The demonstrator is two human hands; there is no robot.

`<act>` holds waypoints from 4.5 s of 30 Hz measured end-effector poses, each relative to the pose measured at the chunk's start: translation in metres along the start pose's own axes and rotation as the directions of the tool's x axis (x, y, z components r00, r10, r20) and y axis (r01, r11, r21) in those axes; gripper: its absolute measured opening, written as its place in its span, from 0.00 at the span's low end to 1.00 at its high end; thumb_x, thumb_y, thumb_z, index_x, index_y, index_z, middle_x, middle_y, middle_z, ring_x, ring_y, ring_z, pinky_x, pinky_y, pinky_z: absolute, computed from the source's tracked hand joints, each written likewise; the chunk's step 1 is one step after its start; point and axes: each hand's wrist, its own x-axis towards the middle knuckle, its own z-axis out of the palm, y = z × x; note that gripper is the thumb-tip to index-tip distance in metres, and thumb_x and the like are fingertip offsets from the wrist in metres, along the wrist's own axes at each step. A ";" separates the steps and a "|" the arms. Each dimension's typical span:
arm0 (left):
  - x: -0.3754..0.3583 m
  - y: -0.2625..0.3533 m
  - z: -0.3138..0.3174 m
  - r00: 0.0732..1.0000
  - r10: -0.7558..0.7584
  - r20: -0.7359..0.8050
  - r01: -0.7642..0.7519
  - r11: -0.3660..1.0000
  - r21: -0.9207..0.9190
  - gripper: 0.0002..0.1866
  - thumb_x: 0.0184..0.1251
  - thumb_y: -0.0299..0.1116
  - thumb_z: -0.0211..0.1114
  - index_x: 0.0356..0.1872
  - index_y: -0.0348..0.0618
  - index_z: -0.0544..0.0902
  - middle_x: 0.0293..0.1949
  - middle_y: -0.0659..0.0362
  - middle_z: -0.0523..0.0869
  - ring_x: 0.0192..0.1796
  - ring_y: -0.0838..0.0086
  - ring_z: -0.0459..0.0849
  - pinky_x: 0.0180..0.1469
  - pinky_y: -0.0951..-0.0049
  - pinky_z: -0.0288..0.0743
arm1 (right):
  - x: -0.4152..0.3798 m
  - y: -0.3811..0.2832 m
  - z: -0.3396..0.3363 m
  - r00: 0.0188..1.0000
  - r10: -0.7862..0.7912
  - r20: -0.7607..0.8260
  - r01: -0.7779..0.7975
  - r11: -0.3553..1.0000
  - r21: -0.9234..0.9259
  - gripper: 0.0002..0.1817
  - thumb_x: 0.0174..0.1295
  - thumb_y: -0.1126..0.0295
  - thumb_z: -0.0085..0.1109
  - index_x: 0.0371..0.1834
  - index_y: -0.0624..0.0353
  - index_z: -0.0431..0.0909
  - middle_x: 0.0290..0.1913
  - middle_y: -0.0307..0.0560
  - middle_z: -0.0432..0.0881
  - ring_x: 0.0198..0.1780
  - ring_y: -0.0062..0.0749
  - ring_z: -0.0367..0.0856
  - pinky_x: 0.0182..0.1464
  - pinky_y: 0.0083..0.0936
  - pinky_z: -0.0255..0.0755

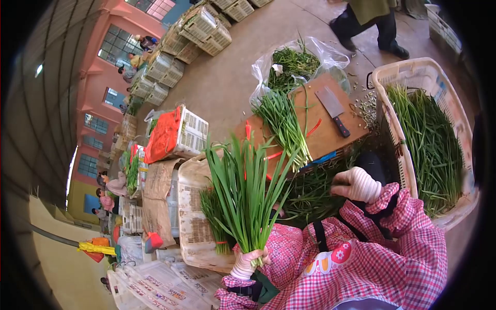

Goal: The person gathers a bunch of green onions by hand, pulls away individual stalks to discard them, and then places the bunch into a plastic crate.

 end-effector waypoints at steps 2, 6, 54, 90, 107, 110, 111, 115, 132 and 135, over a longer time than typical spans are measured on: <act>-0.001 0.003 0.002 0.997 -0.059 -0.058 0.064 0.995 0.079 0.16 0.54 0.30 0.67 0.42 0.34 0.76 0.27 0.54 0.79 0.28 0.66 0.79 0.37 0.58 0.76 | 0.003 -0.022 -0.001 1.000 0.017 0.009 -0.019 0.966 0.259 0.11 0.57 0.66 0.60 0.38 0.62 0.81 0.28 0.52 0.81 0.31 0.39 0.82 0.39 0.28 0.75; 0.000 0.003 0.011 0.994 -0.105 0.023 0.104 0.994 0.038 0.20 0.54 0.33 0.66 0.47 0.35 0.73 0.29 0.54 0.77 0.27 0.66 0.77 0.34 0.59 0.74 | 0.020 -0.041 0.020 0.858 -0.499 -0.122 0.502 0.765 0.404 0.17 0.55 0.79 0.54 0.49 0.60 0.79 0.46 0.49 0.81 0.49 0.41 0.79 0.53 0.28 0.73; 0.005 -0.008 -0.019 0.980 -0.157 0.125 0.159 0.987 -0.011 0.22 0.57 0.27 0.65 0.55 0.34 0.74 0.42 0.50 0.84 0.39 0.61 0.85 0.41 0.61 0.83 | 0.068 -0.009 0.070 0.759 -0.456 0.465 -0.517 0.012 0.856 0.19 0.53 0.66 0.68 0.43 0.66 0.77 0.50 0.65 0.80 0.41 0.50 0.85 0.35 0.31 0.81; -0.026 0.035 -0.023 0.947 0.255 -0.196 -0.050 0.719 0.693 0.20 0.51 0.26 0.71 0.47 0.38 0.79 0.40 0.61 0.86 0.41 0.77 0.82 0.46 0.72 0.77 | 0.112 -0.094 0.017 0.947 -0.235 -0.217 0.267 0.955 0.131 0.20 0.59 0.62 0.60 0.54 0.56 0.76 0.29 0.50 0.84 0.31 0.36 0.84 0.38 0.29 0.76; -0.006 0.053 -0.053 0.652 0.757 -0.048 -0.038 0.096 0.995 0.29 0.48 0.31 0.68 0.57 0.44 0.76 0.40 0.47 0.85 0.42 0.54 0.85 0.45 0.63 0.79 | 0.061 -0.042 0.040 0.996 0.046 -0.075 0.058 0.302 0.952 0.13 0.61 0.64 0.60 0.41 0.62 0.74 0.23 0.43 0.77 0.22 0.27 0.76 0.29 0.24 0.72; 0.001 0.051 -0.054 0.650 0.759 -0.044 -0.076 0.122 0.990 0.28 0.47 0.30 0.68 0.56 0.44 0.77 0.42 0.47 0.85 0.43 0.55 0.85 0.46 0.64 0.79 | 0.062 -0.034 0.033 0.953 0.178 -0.246 0.207 0.211 0.955 0.16 0.61 0.67 0.58 0.49 0.64 0.75 0.25 0.42 0.78 0.23 0.25 0.75 0.28 0.22 0.72; -0.001 0.052 -0.052 0.680 0.731 -0.060 -0.077 0.153 0.985 0.29 0.47 0.30 0.68 0.56 0.43 0.77 0.42 0.48 0.85 0.44 0.56 0.85 0.47 0.65 0.79 | 0.059 -0.032 0.025 0.956 0.139 -0.259 0.219 0.253 0.942 0.16 0.61 0.67 0.58 0.50 0.64 0.75 0.25 0.41 0.78 0.22 0.25 0.75 0.27 0.22 0.71; -0.003 0.051 -0.045 0.692 0.720 -0.052 -0.069 0.138 0.988 0.29 0.46 0.30 0.68 0.56 0.40 0.76 0.43 0.48 0.85 0.44 0.58 0.86 0.49 0.66 0.79 | 0.049 -0.050 -0.008 0.980 0.071 -0.184 0.105 0.600 0.793 0.20 0.60 0.65 0.61 0.52 0.63 0.75 0.25 0.42 0.79 0.24 0.25 0.77 0.29 0.25 0.72; -0.007 0.057 -0.057 0.629 0.766 0.132 0.145 -0.282 0.948 0.41 0.37 0.31 0.72 0.62 0.54 0.71 0.37 0.53 0.79 0.37 0.53 0.80 0.39 0.54 0.75 | 0.021 -0.035 -0.018 0.975 -0.164 -0.148 0.202 0.393 0.897 0.15 0.58 0.65 0.62 0.36 0.71 0.80 0.21 0.47 0.80 0.21 0.28 0.77 0.28 0.23 0.72; -0.013 0.062 -0.054 0.636 0.761 0.128 0.231 -0.347 0.909 0.45 0.32 0.31 0.74 0.63 0.55 0.70 0.39 0.56 0.77 0.39 0.56 0.79 0.40 0.54 0.73 | -0.002 -0.052 -0.051 0.934 -0.305 0.184 0.029 0.579 0.815 0.21 0.59 0.65 0.60 0.51 0.69 0.77 0.20 0.45 0.80 0.21 0.26 0.78 0.27 0.24 0.72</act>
